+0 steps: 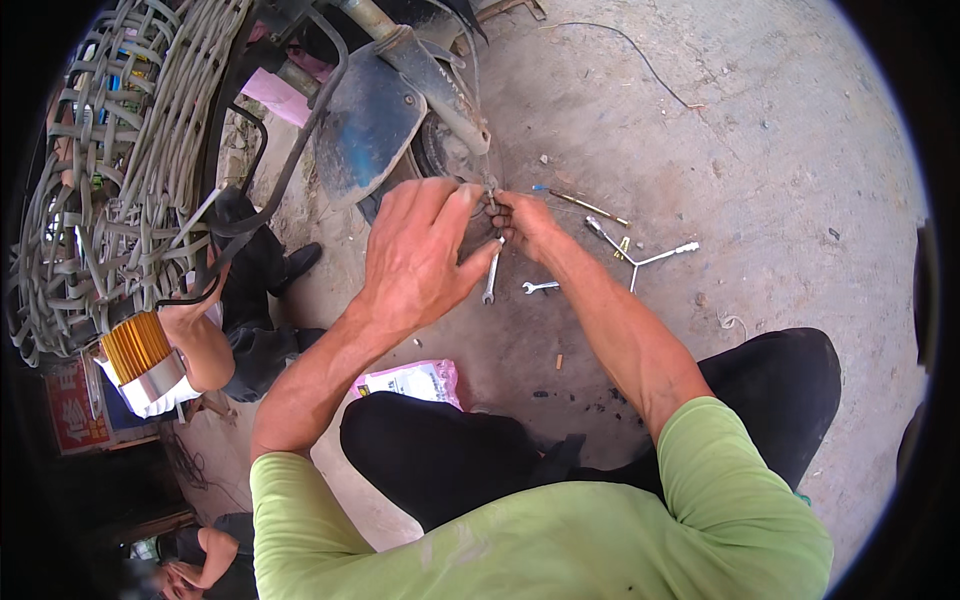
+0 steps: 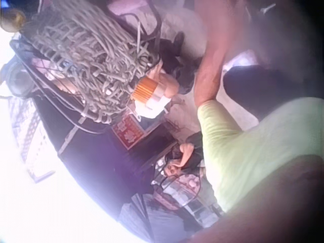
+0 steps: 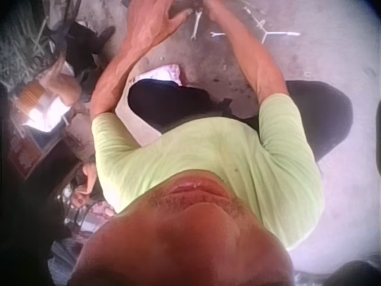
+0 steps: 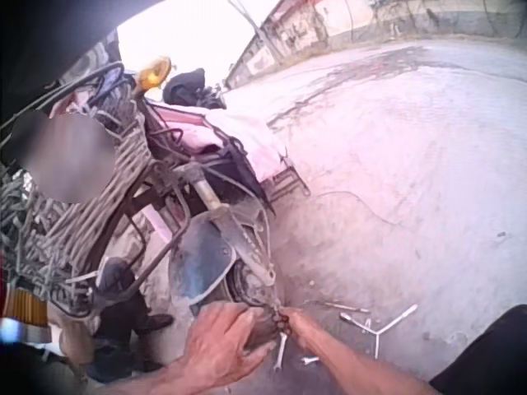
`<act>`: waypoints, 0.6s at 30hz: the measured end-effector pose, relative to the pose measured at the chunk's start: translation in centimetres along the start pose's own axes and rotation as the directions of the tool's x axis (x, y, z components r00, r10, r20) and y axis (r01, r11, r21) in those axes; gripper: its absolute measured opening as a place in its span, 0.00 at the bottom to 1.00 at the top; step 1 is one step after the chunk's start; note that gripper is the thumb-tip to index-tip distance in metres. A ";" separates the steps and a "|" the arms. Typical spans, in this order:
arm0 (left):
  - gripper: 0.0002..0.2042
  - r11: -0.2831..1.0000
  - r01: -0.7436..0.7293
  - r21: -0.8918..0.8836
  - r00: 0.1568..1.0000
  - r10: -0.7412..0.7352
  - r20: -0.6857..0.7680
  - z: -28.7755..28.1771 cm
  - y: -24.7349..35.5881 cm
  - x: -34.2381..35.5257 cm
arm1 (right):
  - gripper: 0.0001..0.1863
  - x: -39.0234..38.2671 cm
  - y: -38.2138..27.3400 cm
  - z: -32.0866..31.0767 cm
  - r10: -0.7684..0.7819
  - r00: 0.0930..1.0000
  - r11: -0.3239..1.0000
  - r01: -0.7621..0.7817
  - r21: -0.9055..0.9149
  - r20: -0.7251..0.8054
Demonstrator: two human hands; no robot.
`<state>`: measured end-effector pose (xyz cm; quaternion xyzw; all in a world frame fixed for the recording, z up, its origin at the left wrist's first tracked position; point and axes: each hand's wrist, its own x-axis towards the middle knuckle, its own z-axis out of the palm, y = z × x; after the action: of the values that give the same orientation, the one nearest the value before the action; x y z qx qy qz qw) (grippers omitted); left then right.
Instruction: The person removes the front wheel from a three-wheeled vehicle using a wrench and screwdriver. They loosen the axle nut, detach the brake cable, and pull the wheel off the axle, placing it on the ground.
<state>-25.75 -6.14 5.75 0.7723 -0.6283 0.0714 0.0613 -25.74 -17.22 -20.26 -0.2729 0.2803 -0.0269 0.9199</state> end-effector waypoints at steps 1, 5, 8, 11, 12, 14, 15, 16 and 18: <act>0.28 0.993 -0.089 0.079 0.996 0.088 0.017 0.8 -0.3 2.7 | 0.12 0.0 -0.2 -0.2 -0.012 1.000 1.000 0.012 0.019 -0.001; 0.25 0.802 -0.285 0.525 0.936 0.116 0.332 6.4 -3.6 9.2 | 0.11 0.2 -0.7 0.5 0.022 1.000 0.999 -0.021 -0.042 0.023; 0.25 0.659 -0.424 0.621 0.889 0.171 0.425 9.3 -4.6 10.5 | 0.13 0.0 -0.7 0.3 0.022 1.000 0.998 -0.021 -0.060 0.009; 0.25 0.558 -0.539 0.631 0.825 0.199 0.529 10.4 -6.4 10.1 | 0.12 -0.7 -1.1 0.3 -0.001 1.000 0.995 0.002 -0.095 0.012; 0.25 0.521 -0.566 0.639 0.804 0.177 0.568 10.5 -6.2 9.8 | 0.14 -0.8 -1.3 0.2 0.005 1.000 0.996 -0.004 -0.092 0.010; 0.28 0.490 -0.583 0.648 0.776 0.097 0.624 10.9 -5.7 10.0 | 0.20 -1.0 -1.1 0.3 0.021 1.000 0.995 -0.020 -0.095 0.013; 0.29 0.488 -0.572 0.659 0.782 0.082 0.618 11.5 -5.9 10.3 | 0.20 -1.1 -1.1 0.3 0.022 1.000 0.996 -0.022 -0.090 0.004; 0.30 0.489 -0.557 0.672 0.791 0.064 0.609 11.9 -6.0 10.7 | 0.20 -1.4 -1.3 0.5 0.024 1.000 0.996 -0.025 -0.089 -0.005; 0.31 0.482 -0.535 0.694 0.802 0.030 0.597 12.4 -6.2 10.6 | 0.21 -2.2 -1.8 0.8 0.029 0.999 0.995 -0.030 -0.092 -0.015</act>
<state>-17.12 -17.39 -4.42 0.5726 -0.6299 0.1664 -0.4976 -26.98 -17.90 -17.66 -0.3108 0.2915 -0.0022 0.9047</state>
